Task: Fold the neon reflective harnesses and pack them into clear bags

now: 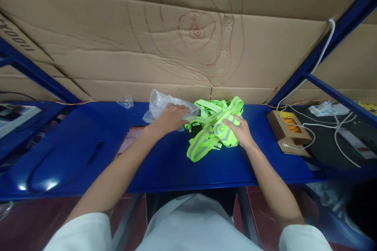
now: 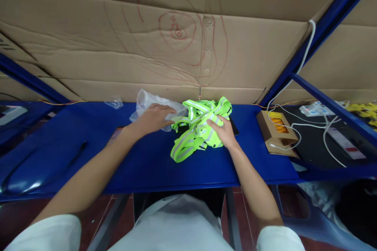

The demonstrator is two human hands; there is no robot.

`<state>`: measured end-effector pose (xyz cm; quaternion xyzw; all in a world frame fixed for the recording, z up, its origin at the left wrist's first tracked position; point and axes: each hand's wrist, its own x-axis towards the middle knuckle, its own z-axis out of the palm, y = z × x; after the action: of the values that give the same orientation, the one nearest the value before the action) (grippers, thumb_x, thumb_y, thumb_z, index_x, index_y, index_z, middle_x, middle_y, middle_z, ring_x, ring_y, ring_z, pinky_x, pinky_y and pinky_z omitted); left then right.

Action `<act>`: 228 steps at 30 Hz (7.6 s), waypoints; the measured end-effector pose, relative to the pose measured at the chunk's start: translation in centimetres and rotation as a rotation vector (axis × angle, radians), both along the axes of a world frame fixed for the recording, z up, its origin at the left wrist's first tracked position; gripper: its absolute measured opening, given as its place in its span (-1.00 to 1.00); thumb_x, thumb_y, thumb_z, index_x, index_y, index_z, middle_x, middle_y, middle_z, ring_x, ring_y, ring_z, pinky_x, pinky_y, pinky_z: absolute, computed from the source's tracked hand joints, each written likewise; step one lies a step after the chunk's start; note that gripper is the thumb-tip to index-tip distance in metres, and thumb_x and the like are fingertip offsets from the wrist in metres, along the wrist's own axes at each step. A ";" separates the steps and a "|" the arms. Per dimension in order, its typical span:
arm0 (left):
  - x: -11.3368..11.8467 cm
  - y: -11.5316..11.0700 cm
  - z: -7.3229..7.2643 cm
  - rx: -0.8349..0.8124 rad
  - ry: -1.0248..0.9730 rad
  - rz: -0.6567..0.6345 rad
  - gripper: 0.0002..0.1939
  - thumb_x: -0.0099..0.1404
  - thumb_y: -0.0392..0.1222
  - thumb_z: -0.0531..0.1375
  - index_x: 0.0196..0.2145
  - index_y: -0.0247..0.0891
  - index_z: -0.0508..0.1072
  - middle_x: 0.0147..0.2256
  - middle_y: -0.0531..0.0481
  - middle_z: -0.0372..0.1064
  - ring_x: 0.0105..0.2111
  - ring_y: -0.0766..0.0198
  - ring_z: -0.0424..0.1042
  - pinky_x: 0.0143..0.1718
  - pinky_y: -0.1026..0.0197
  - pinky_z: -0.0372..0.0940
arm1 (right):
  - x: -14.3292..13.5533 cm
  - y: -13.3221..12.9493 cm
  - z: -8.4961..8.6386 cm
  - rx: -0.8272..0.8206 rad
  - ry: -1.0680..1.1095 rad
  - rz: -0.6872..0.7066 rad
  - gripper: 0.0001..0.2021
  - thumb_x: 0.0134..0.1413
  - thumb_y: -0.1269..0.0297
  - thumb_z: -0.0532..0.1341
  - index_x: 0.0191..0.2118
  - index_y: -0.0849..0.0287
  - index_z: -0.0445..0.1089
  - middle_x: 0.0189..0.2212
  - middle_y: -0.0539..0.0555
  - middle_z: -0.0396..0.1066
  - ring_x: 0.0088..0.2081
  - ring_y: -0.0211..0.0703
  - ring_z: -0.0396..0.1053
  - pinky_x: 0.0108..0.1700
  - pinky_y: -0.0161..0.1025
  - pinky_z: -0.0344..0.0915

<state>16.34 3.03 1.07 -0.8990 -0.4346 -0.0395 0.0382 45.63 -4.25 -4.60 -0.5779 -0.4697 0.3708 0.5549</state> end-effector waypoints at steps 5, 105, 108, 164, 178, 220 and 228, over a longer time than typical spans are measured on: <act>1.7 -6.1 -1.0 0.098 -0.045 -0.136 -0.56 0.43 -0.02 0.26 0.19 -0.22 0.42 0.13 -0.22 0.47 0.11 -0.09 0.47 0.24 -0.19 0.22 | -0.1 -0.6 0.4 -0.128 -0.062 0.053 -0.40 -0.24 -0.07 0.56 -0.05 0.14 0.61 0.00 0.17 0.61 0.12 0.24 0.50 0.14 0.07 0.43; 3.5 -6.6 -5.5 0.156 -0.163 -0.322 0.30 0.13 0.26 0.46 0.52 -0.17 -0.22 0.19 -0.34 0.34 0.18 -0.19 0.36 0.17 -0.08 0.22 | -4.6 -2.4 -0.2 -0.280 0.307 0.267 -0.64 -0.07 0.24 0.44 -0.08 -0.07 0.54 -0.13 -0.09 0.55 -0.11 -0.08 0.44 -0.13 -0.24 0.31; 3.6 -6.7 -5.8 0.121 -0.193 -0.311 0.37 0.05 0.30 0.48 0.51 -0.16 -0.24 0.19 -0.31 0.34 0.18 -0.17 0.37 0.16 -0.05 0.23 | -4.5 -2.4 -0.2 -0.334 0.349 0.278 -0.69 -0.14 0.27 0.44 -0.17 0.01 0.56 -0.12 -0.03 0.56 -0.06 0.02 0.46 -0.07 -0.17 0.35; 3.1 -6.9 -5.1 0.003 -0.167 -0.348 0.15 0.14 -0.29 0.39 0.51 -0.05 -0.16 0.22 -0.27 0.29 0.25 -0.14 0.31 0.19 -0.12 0.26 | -5.4 -4.1 -0.8 0.181 -0.459 0.501 -0.52 0.26 0.11 0.34 0.23 0.06 0.31 0.18 0.25 0.42 0.25 0.17 0.37 0.22 0.06 0.36; 2.4 -6.2 -5.1 0.093 -0.291 -0.212 0.21 0.11 0.10 0.48 0.47 -0.35 -0.07 0.27 -0.39 0.29 0.31 -0.19 0.28 0.42 -0.28 0.04 | -4.2 -3.0 -0.1 0.100 -0.214 0.332 -0.58 0.18 0.08 0.40 0.11 -0.04 0.40 0.12 0.05 0.47 0.22 -0.02 0.37 0.28 -0.05 0.30; 4.9 -7.6 -6.0 0.163 -0.460 -0.206 0.02 0.26 0.04 0.34 0.45 -0.42 -0.05 0.15 -0.41 0.38 0.14 -0.21 0.40 0.11 -0.14 0.34 | -5.7 -4.2 -1.0 0.512 -0.663 0.272 -0.58 0.43 0.25 0.10 0.32 0.05 0.09 0.16 0.27 0.26 0.25 0.12 0.27 0.25 0.22 0.33; 6.5 -7.3 -4.0 0.234 -0.295 -0.176 0.02 0.29 -0.05 0.37 0.51 -0.17 -0.10 0.24 -0.40 0.26 0.22 -0.29 0.31 0.16 -0.22 0.26 | -6.8 -3.0 -0.9 0.448 -0.526 0.167 -0.60 0.47 0.18 0.05 0.30 0.10 0.08 0.17 0.27 0.28 0.24 0.03 0.32 0.27 0.12 0.36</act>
<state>22.81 -4.30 -2.89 -0.9075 -0.3475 -0.2239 0.0746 38.85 -7.29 -5.54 -0.4773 -0.7116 0.1411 0.4958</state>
